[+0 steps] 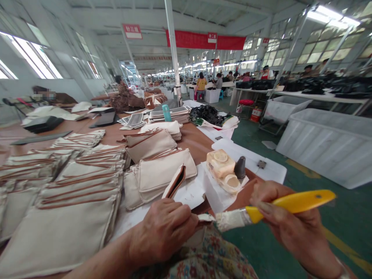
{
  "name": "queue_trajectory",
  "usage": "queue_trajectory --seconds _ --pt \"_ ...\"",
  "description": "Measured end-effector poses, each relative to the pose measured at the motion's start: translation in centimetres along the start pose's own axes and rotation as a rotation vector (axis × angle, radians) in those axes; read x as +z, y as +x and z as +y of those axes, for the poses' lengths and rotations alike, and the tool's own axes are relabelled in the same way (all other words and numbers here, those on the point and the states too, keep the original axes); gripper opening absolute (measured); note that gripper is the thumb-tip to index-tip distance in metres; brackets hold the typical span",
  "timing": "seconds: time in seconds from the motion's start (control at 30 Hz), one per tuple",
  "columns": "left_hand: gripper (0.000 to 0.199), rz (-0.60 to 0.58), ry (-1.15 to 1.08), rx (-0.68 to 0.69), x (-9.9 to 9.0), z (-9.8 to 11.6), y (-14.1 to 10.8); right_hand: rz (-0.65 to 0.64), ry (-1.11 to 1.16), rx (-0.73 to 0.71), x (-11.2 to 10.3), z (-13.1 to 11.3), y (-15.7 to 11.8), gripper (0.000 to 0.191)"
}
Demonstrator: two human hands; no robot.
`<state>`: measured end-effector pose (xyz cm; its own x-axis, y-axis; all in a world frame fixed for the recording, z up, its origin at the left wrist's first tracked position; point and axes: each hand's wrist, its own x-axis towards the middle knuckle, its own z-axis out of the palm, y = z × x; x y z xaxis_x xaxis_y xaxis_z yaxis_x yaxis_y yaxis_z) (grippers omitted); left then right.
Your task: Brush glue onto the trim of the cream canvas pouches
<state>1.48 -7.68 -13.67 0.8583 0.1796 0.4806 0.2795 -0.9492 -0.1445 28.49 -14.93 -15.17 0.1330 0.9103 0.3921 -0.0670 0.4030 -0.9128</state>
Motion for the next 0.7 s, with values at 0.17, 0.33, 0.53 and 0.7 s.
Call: queue_trajectory --seconds 0.17,0.33,0.53,0.7 --pt "0.019 0.008 0.016 0.001 -0.6 0.1 0.1 -0.028 0.08 0.037 1.1 0.7 0.0 0.015" --pt "0.026 -0.006 0.016 -0.019 -1.2 0.2 -0.1 -0.067 -0.003 0.049 0.7 1.6 -0.6 0.017" --pt "0.028 0.014 0.064 0.013 -0.2 -0.3 -0.5 -0.131 -0.072 0.056 1.4 1.5 -0.6 0.02" --pt "0.034 0.138 -0.005 -0.074 -0.3 -2.9 2.1 0.195 -0.132 -0.058 -1.4 0.6 -0.5 0.022"
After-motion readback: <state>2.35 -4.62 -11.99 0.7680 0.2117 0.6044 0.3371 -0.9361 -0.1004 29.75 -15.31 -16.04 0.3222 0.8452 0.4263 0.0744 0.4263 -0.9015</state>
